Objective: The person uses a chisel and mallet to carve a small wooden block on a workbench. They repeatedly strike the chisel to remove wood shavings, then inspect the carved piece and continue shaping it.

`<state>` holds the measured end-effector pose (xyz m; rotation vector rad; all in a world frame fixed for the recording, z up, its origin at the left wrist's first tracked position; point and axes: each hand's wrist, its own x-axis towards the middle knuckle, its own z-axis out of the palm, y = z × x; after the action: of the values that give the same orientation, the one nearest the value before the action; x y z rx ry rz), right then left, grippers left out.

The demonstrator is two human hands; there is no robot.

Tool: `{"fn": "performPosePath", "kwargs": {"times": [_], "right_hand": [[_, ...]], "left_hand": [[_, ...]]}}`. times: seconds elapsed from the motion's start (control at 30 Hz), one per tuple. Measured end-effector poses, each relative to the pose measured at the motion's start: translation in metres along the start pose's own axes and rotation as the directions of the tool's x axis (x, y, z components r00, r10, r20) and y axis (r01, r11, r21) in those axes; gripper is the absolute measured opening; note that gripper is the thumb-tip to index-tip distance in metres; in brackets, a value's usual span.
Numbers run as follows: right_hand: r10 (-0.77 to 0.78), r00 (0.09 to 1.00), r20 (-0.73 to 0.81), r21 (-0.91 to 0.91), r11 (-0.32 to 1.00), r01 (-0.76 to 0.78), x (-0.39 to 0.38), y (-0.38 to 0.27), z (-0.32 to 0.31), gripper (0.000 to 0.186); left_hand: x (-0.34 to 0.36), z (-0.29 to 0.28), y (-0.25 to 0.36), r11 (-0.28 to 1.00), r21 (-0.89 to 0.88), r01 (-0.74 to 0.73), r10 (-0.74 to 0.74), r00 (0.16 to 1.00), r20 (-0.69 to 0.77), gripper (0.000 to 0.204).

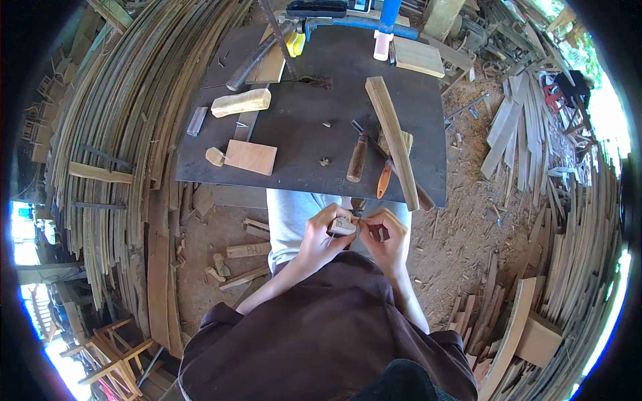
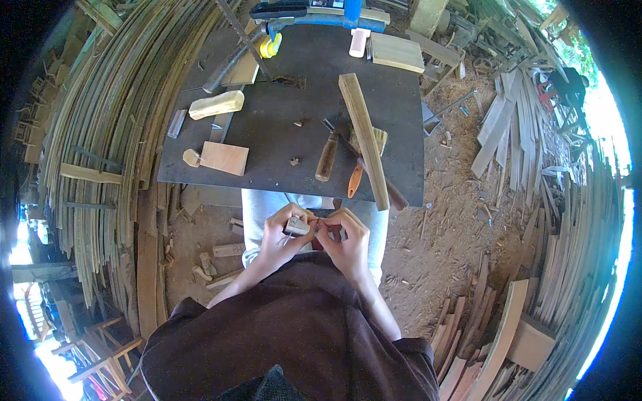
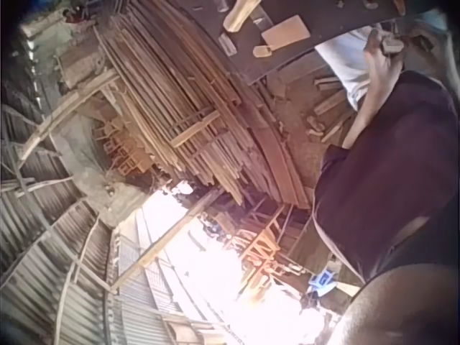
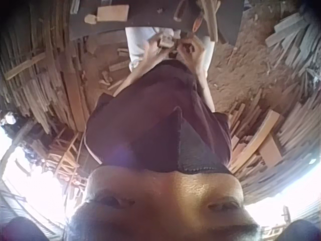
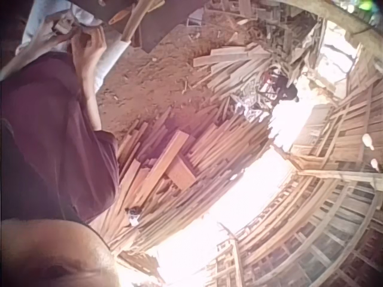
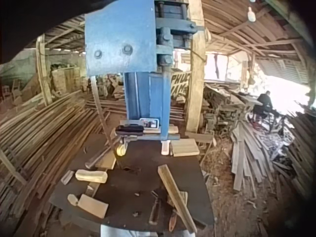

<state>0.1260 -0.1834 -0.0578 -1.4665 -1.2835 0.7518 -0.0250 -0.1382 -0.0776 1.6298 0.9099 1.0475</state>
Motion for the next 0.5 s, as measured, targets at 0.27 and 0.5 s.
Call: {"fn": "performPosePath", "kwargs": {"times": [0.27,0.5], "right_hand": [[-0.181,0.983,-0.02,-0.081,0.981,0.178,0.002,-0.016,0.005,0.016],[-0.048,0.997,-0.06,0.121,0.991,0.055,0.004,0.0,0.001,0.021]], "left_hand": [[0.004,0.003,0.007,0.989,-0.046,0.142,-0.147,0.979,-0.138,0.015],[0.025,-0.019,0.005,0.977,-0.07,0.203,-0.214,0.952,-0.218,0.013]]}}
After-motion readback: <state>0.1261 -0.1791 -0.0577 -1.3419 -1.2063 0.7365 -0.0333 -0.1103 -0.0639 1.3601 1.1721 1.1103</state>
